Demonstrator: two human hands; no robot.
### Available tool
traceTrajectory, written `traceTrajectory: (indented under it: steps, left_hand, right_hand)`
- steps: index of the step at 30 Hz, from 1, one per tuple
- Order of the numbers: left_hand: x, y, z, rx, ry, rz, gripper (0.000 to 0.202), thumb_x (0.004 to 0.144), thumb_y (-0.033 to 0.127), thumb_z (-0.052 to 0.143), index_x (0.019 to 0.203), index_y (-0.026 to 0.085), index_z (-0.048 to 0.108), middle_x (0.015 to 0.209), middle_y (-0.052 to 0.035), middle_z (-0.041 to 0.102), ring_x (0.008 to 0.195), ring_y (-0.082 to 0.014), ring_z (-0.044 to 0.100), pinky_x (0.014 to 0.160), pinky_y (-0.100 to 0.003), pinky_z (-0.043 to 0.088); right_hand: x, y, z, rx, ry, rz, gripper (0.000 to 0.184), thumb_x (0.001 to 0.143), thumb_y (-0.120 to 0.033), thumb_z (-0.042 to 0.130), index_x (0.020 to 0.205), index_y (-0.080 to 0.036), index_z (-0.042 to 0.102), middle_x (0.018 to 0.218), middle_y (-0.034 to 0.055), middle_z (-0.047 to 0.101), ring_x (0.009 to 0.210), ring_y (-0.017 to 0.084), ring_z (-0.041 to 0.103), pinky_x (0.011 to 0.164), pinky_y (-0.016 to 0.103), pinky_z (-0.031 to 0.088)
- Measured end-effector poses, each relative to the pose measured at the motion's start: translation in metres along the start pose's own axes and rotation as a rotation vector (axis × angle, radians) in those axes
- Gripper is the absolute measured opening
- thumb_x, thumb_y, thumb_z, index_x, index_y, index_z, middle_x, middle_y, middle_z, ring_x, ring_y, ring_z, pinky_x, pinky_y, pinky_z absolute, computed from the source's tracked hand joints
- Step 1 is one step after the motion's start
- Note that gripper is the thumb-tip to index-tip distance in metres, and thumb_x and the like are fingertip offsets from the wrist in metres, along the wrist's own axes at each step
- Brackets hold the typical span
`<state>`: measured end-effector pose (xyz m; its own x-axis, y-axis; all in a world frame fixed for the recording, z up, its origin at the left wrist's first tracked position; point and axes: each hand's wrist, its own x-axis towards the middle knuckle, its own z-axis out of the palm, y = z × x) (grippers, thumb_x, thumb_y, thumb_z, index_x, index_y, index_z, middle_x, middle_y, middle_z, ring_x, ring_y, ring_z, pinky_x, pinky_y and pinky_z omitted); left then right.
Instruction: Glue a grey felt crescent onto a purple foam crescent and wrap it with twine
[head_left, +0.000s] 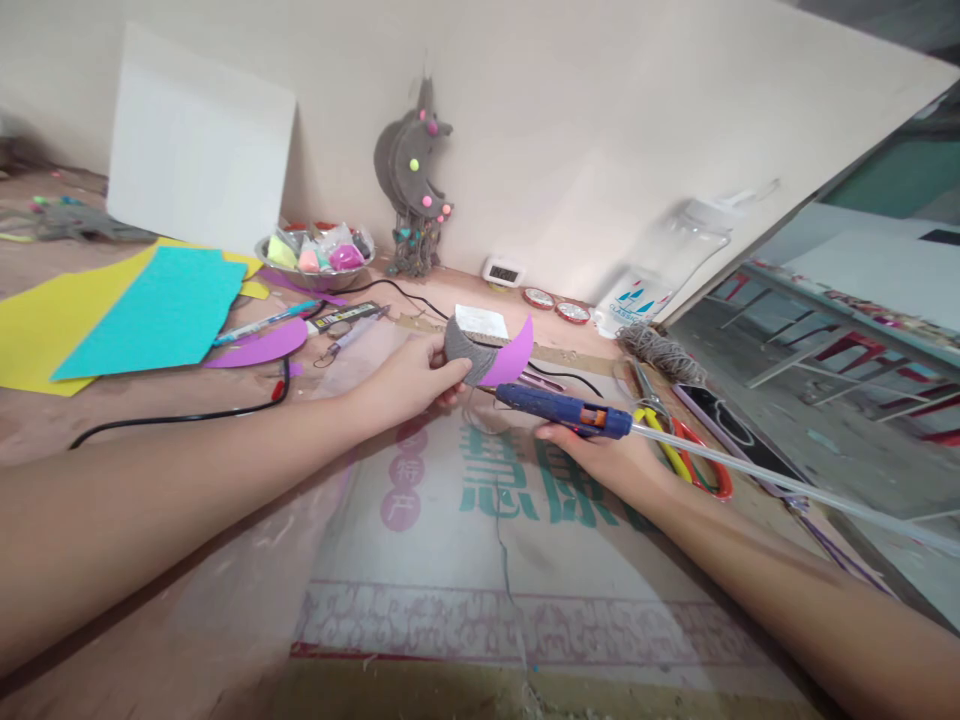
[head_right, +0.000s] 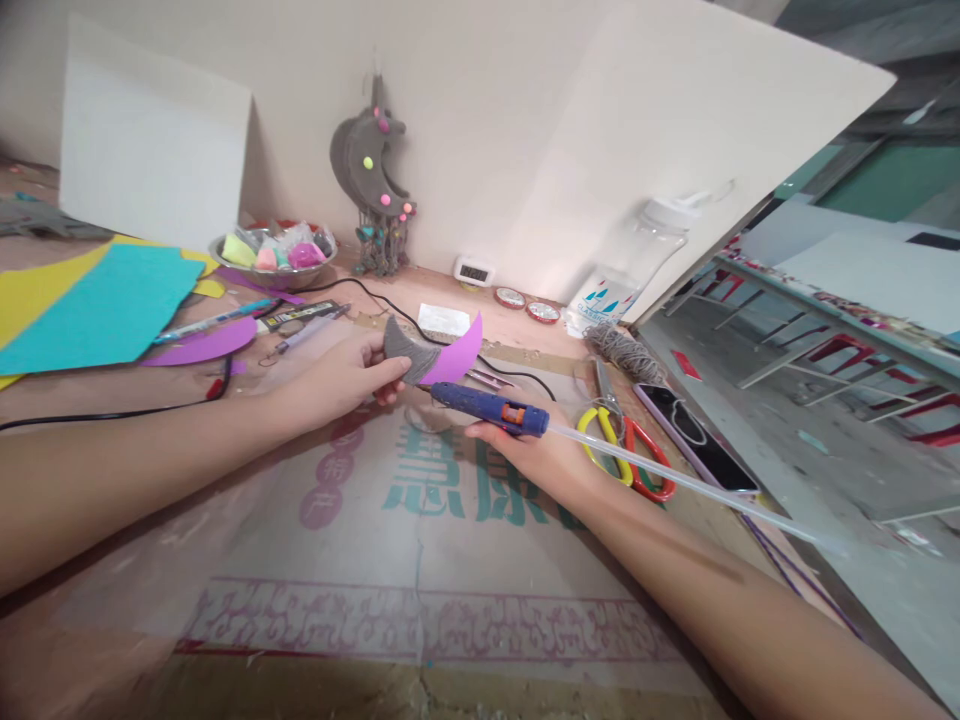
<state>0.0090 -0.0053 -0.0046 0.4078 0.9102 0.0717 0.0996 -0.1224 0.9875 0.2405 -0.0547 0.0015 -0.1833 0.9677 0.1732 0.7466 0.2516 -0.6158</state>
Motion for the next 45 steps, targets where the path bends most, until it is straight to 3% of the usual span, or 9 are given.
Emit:
traceTrajectory:
  steps: [9,17,23,29,41,45]
  left_hand:
    - [0.002,-0.004,0.0,-0.016,-0.007,0.014,0.012,0.082,0.024,0.05,0.072,0.016,0.046,0.057,0.0043,0.051,0.046,-0.0054,0.046,0.046,-0.017,0.038]
    - [0.001,0.0,0.0,-0.019,-0.011,-0.005,0.012,0.082,0.022,0.049,0.072,0.017,0.045,0.057,0.0047,0.049,0.046,-0.0053,0.045,0.046,-0.017,0.037]
    - [0.0,0.0,0.001,-0.005,-0.012,0.002,0.014,0.082,0.023,0.05,0.071,0.017,0.046,0.056,0.0045,0.049,0.046,-0.0058,0.045,0.045,-0.017,0.036]
    - [0.002,-0.003,-0.001,-0.013,-0.029,0.044,0.013,0.081,0.025,0.05,0.072,0.016,0.046,0.058,0.004,0.049,0.047,-0.0061,0.045,0.046,-0.018,0.036]
    - [0.0,-0.003,-0.001,0.01,-0.042,0.065,0.014,0.081,0.026,0.05,0.071,0.017,0.046,0.06,0.0035,0.049,0.05,-0.0066,0.045,0.047,-0.018,0.035]
    - [0.0,-0.002,0.0,0.014,-0.046,0.056,0.014,0.081,0.026,0.049,0.072,0.017,0.046,0.06,0.0031,0.05,0.05,-0.0068,0.046,0.047,-0.018,0.035]
  right_hand:
    - [0.0,0.009,0.001,-0.031,-0.008,-0.011,0.02,0.074,-0.047,0.063,0.079,-0.027,0.059,0.076,-0.0012,0.066,0.072,0.021,0.062,0.065,0.032,0.051]
    - [0.0,0.005,-0.001,0.043,0.006,0.007,0.019,0.074,-0.044,0.064,0.084,-0.028,0.063,0.085,-0.0003,0.07,0.08,0.022,0.065,0.07,0.033,0.053]
    - [0.0,0.002,0.001,0.025,0.05,0.049,0.022,0.072,-0.046,0.065,0.08,-0.025,0.063,0.073,-0.0001,0.068,0.071,0.022,0.065,0.064,0.034,0.054]
    - [0.001,-0.001,-0.002,0.064,0.05,0.027,0.024,0.076,-0.043,0.063,0.089,-0.023,0.064,0.088,0.0014,0.07,0.083,0.021,0.064,0.077,0.032,0.052]
    - [0.001,-0.003,-0.005,-0.026,0.067,0.101,0.027,0.077,-0.048,0.059,0.085,-0.023,0.063,0.078,0.0027,0.068,0.073,0.023,0.063,0.065,0.034,0.051]
    - [0.001,-0.006,-0.004,-0.033,0.103,0.097,0.025,0.076,-0.045,0.061,0.085,-0.022,0.063,0.077,0.0021,0.067,0.074,0.022,0.063,0.068,0.034,0.051]
